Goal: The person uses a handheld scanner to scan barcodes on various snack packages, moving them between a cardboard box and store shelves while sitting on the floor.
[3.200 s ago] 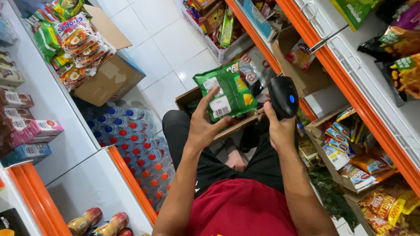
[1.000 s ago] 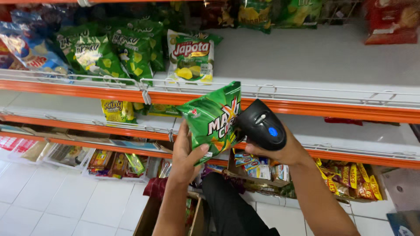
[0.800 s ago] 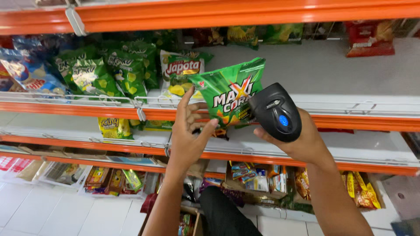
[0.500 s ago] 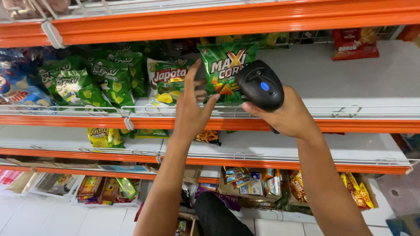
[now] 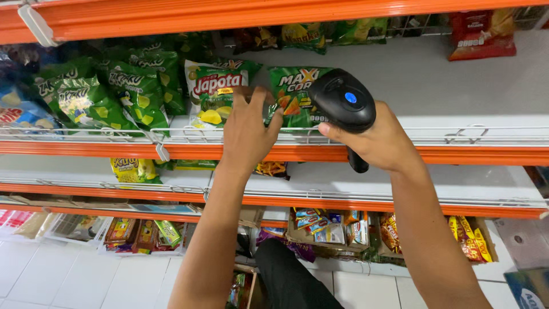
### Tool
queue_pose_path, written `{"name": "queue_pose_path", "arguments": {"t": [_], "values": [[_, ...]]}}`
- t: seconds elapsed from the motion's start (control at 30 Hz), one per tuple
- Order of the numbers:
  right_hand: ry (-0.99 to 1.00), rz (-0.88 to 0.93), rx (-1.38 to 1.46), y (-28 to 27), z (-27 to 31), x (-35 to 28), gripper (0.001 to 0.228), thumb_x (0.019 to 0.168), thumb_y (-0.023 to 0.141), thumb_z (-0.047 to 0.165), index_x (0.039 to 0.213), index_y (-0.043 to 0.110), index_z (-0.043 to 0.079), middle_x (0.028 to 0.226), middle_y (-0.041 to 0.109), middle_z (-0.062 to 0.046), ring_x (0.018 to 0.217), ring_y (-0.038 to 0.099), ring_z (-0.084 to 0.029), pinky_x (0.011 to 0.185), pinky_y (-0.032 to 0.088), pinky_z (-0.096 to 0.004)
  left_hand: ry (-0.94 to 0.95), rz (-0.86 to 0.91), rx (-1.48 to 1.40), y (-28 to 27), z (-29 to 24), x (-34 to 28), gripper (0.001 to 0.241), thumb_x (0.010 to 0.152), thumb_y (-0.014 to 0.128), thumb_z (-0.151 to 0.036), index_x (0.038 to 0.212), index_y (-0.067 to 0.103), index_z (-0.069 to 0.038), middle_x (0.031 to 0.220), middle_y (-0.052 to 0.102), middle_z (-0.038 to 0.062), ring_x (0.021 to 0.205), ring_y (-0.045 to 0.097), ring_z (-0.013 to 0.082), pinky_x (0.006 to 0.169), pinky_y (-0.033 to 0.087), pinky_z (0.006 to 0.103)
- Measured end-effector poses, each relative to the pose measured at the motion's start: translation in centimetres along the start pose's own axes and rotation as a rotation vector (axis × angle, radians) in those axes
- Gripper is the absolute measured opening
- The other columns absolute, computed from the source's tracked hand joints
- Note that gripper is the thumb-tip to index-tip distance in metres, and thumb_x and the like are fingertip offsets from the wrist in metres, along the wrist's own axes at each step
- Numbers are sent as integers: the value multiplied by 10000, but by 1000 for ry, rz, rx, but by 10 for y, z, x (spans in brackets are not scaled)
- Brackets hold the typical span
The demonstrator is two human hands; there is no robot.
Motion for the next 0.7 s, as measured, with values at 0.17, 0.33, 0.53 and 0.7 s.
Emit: {"name": "queue_pose_path", "arguments": {"t": [0.17,0.33,0.53,0.7], "values": [[-19,17,-15,3,7,-1,288,847,836,273,979,722,44,804,700,12,739,594,-86,676,517,-292,80,45,24,6,-8,-7,192,1018,645,-290,949,637,-112,818,625,109,816,635,340,634,487,489],[-15,86,-315,14,16,4,393,782,864,389,892,716,42,694,700,-50,647,618,-153,643,523,-336,121,12,65,10,-11,-11,212,1042,602,-286,959,635,-94,828,634,99,807,637,325,652,497,474],[62,92,-321,21,12,4,381,791,857,397,869,728,47,686,705,-55,639,625,-158,647,526,-339,145,-30,106,6,-18,-14,189,1060,606,-247,977,650,-82,864,650,115,835,627,333,719,502,473],[-103,10,-61,38,22,-17,288,864,859,233,986,701,25,807,684,-28,747,584,-119,704,528,-320,191,-48,-72,-21,-34,-40,270,930,689,-137,1177,665,-30,1053,674,157,991,609,378,861,475,490]]}}
Point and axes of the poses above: each hand's wrist, its own x-axis towards the middle knuckle, its own y-axis out of the palm, z = x × y, the point moved 10 cm from there along x, towards the middle knuckle
